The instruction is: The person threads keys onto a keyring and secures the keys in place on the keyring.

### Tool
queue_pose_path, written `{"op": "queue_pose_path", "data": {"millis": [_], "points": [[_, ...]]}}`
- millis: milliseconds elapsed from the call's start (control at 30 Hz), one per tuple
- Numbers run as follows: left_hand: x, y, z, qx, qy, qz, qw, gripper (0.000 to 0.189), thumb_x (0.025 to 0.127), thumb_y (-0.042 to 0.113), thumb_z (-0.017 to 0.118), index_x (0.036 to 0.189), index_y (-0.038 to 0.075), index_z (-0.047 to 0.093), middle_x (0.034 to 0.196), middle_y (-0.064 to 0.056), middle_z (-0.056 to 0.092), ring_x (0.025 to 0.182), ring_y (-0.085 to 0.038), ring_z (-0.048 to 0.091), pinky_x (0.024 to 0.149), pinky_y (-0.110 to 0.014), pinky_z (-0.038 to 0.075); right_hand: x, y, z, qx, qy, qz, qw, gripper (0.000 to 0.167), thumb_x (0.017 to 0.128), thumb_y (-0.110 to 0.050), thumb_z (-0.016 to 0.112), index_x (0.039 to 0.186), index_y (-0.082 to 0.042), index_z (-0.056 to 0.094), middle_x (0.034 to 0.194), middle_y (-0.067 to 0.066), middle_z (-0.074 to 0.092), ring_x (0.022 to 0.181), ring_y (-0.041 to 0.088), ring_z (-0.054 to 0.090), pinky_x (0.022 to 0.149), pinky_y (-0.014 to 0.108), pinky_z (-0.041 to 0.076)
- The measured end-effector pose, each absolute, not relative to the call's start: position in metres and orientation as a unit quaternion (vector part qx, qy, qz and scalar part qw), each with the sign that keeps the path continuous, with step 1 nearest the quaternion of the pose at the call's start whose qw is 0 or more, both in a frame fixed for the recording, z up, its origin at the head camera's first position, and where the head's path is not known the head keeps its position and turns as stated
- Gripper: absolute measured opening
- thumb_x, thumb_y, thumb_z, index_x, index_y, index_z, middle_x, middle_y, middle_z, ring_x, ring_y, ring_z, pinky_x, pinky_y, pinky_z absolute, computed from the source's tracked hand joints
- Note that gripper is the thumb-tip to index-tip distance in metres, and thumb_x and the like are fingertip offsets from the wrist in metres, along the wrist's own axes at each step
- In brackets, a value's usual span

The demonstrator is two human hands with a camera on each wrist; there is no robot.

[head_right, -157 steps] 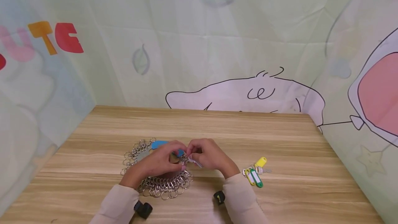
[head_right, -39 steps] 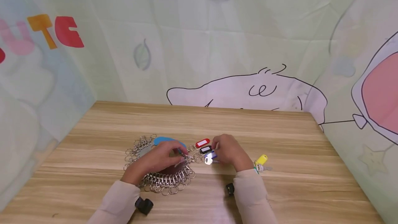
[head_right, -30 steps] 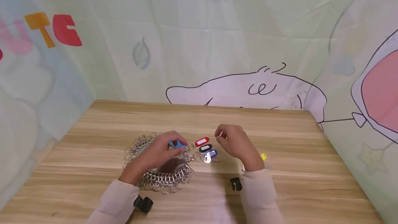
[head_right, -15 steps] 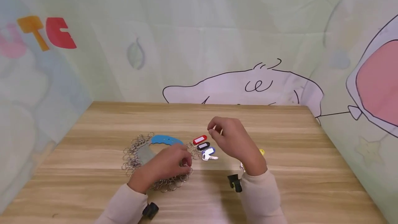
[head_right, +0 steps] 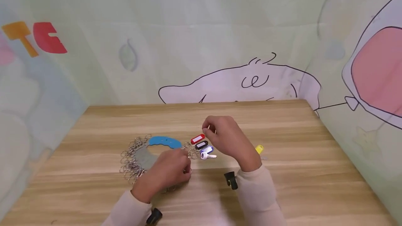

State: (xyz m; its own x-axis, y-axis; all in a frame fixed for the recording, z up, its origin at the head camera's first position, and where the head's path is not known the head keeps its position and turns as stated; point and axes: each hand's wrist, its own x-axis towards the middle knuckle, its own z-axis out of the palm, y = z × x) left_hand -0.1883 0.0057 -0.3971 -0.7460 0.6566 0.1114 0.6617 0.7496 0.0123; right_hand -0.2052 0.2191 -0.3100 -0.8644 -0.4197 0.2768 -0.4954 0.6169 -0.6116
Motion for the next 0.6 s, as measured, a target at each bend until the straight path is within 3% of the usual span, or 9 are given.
{"op": "queue_pose_path", "data": {"millis": [300, 600], "points": [[-0.177, 0.021, -0.389, -0.329, -0.94, 0.074, 0.056, 0.019, 0.075, 0.015, 0.075, 0.062, 0.012, 0.061, 0.072, -0.001, 0.057, 0.067, -0.02, 0.056, 0.052, -0.036, 0.047, -0.206, 0.216, -0.304, 0.264, -0.891, 0.367, 0.05, 0.009, 0.094, -0.003, 0.064, 0.089, -0.007, 0.071, 0.071, -0.004, 0.059, 0.062, 0.015, 0.053, 0.059, 0.033, 0.047], [-0.19, 0.012, -0.38, -0.3, -0.95, -0.081, -0.036, 0.02, 0.069, 0.015, 0.072, 0.06, 0.019, 0.054, 0.068, 0.007, 0.049, 0.06, -0.011, 0.048, 0.05, -0.032, 0.041, -0.206, 0.223, -0.304, 0.257, -0.892, 0.372, 0.017, 0.006, 0.094, -0.004, 0.065, 0.094, -0.004, 0.071, 0.074, -0.003, 0.062, 0.064, 0.013, 0.054, 0.062, 0.032, 0.048]]}}
